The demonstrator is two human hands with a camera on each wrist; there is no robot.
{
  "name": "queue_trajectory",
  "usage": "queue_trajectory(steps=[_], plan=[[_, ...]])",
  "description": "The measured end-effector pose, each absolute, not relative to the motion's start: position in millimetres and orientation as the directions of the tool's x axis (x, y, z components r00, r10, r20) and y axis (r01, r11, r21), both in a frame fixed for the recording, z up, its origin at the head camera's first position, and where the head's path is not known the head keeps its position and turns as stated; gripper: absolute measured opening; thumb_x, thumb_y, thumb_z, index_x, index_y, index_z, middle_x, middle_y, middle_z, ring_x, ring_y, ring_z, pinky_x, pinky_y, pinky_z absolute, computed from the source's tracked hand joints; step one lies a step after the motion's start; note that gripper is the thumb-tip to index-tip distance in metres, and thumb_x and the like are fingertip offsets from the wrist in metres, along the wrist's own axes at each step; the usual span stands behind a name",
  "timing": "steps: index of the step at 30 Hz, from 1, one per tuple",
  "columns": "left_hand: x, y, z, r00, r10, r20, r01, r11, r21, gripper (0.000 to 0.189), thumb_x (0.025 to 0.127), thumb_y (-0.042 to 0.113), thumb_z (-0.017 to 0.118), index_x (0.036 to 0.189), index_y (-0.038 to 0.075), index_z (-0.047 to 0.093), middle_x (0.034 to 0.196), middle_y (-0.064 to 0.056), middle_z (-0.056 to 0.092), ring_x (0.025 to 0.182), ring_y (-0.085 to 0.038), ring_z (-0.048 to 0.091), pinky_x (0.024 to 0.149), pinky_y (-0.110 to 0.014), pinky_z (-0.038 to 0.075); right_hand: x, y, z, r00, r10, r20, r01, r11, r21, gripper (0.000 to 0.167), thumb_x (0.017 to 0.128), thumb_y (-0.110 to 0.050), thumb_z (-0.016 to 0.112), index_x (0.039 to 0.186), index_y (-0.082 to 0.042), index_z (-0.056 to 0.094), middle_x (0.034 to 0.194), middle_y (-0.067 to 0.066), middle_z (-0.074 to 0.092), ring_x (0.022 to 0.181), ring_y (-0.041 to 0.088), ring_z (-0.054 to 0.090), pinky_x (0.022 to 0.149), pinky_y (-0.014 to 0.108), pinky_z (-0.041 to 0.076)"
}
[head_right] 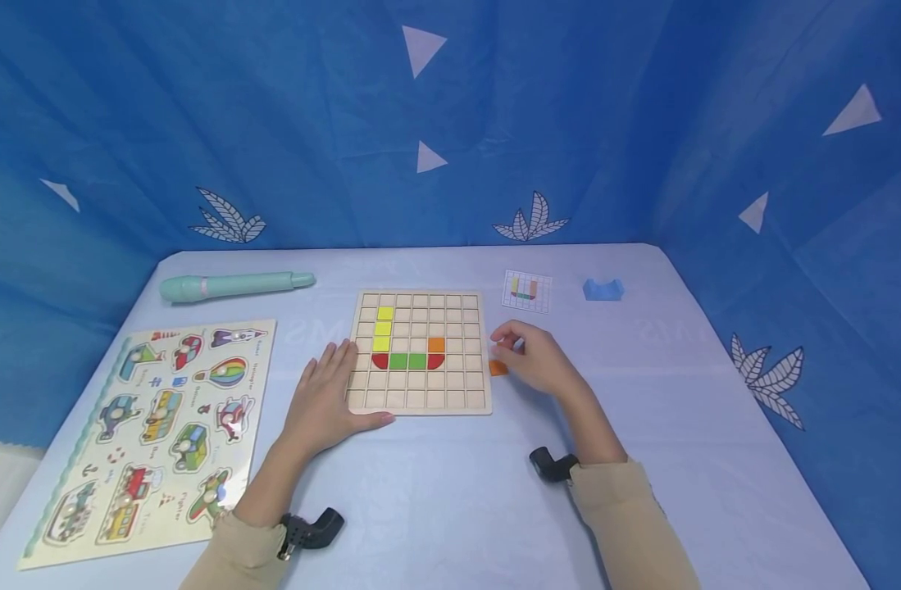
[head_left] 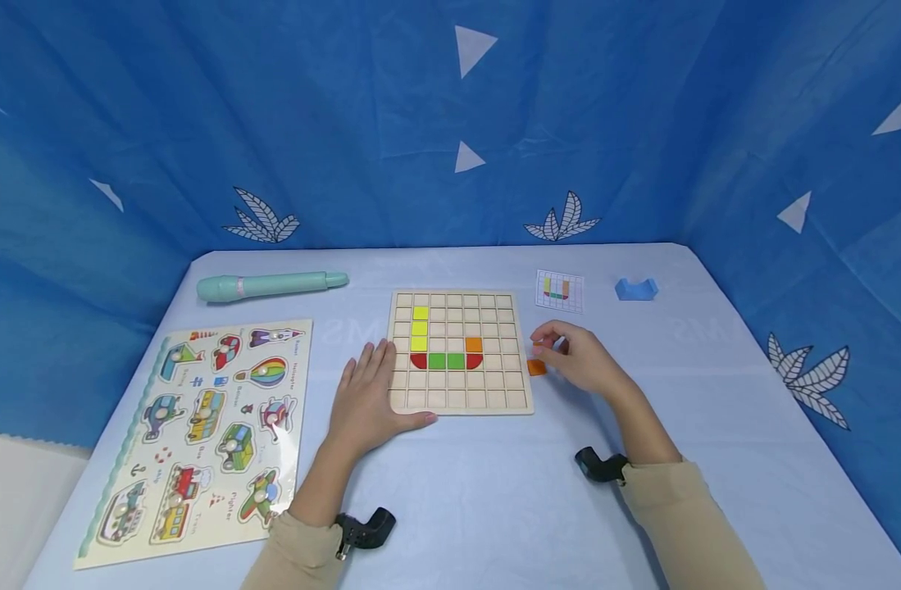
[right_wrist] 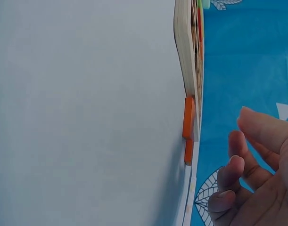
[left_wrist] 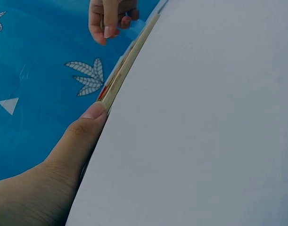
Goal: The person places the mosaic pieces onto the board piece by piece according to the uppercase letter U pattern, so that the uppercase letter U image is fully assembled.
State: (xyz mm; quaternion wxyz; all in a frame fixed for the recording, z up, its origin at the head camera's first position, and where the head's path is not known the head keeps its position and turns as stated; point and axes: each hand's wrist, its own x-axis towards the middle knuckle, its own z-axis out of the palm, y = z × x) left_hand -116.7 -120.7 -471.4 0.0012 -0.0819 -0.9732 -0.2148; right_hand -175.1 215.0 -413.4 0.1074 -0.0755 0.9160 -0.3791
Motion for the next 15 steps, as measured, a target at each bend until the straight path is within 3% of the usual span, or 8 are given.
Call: queue_trajectory(steps=[15], plan=[[-116.8,-120.7,-470.9,-0.987,0.159,0.03,0.157,0.895,0.418,0.134,0.061,0.082,0.07,0.159,0.005,0.019,0.167,-0.011,0.017,0.156,-0.031,0.01,0.125,-0.054,0.011,-175.0,220.5,-420.0,-0.963,-0.225,-0.148,-0.054,0.7,-0.712,0.016,0.096,-0.021,0.067,0.11,-0.014,0.067,0.092,0.006,0.057,0.074,0.023,0.05,0.056,0.026,0.042]])
